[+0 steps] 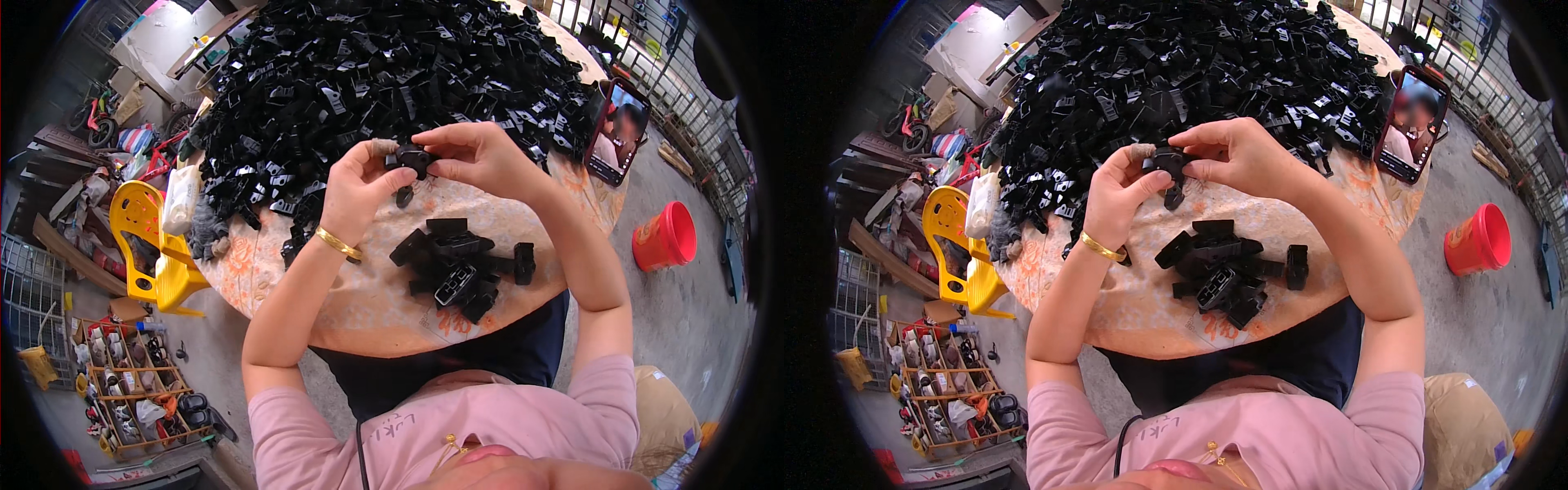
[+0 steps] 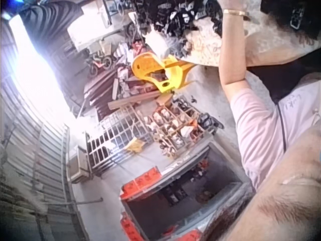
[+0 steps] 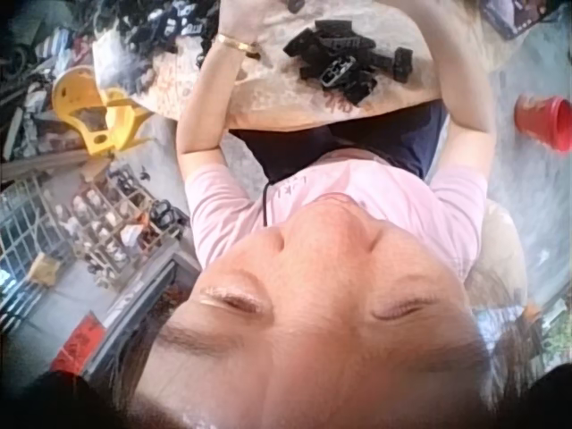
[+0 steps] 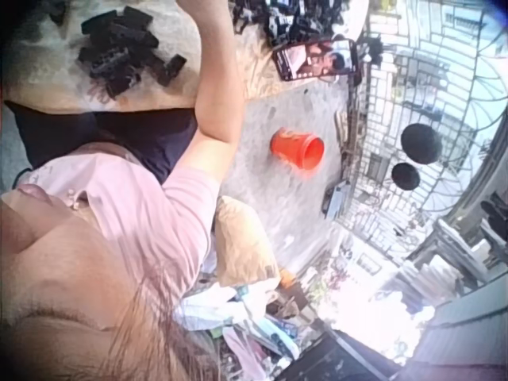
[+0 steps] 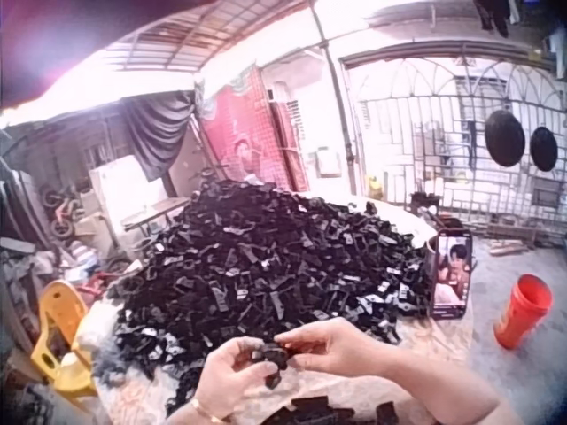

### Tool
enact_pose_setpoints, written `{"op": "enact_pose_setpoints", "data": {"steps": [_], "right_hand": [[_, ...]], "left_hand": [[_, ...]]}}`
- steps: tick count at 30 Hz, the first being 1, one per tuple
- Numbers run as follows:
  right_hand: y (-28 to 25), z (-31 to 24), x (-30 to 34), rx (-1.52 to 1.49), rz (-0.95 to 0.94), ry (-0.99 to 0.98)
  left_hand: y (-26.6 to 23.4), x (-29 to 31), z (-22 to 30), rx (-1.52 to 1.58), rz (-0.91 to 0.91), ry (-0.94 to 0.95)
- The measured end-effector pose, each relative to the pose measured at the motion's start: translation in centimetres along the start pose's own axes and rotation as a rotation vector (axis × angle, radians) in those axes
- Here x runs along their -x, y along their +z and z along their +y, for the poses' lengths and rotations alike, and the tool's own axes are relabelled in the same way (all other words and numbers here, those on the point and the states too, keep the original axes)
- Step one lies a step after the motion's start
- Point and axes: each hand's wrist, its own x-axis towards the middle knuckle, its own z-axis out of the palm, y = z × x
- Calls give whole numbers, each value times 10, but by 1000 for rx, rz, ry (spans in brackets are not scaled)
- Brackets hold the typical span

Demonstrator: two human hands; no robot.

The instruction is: The person assembles plastic components by taking pieces from a pile, fitting them together by hand, and placing the assembled parts onto the table.

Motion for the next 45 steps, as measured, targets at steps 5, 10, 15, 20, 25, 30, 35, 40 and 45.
{"op": "enact_pose_setpoints", "data": {"steps": [5,10,15,20,25,30,35,40,45], "right_hand": [[11,-5,3,242,78,-195],[19,-8,4,545,179,-408],[28,2,-1,267,285,-256],[6,2,-2,54,-81,93],[-23,13,-7,-329,-488,155],[-1,17,-4,-328,-544,47],[1,21,-8,-211,-390,69],[21,34,-7,536,-163,-275],[33,26,-3,907,-76,-406]], "left_hand": [[-4,1,-2,-128,-2,45],[4,3,-1,23,52,37],[1,4,5,298,25,3],[1,10,13,87,-37,49],[19,29,33,-416,-338,347],[16,39,20,-582,-372,490],[11,33,27,-425,-286,241],[-15,24,17,-1355,-11,318],[-14,19,1,-1715,-17,218]]}}
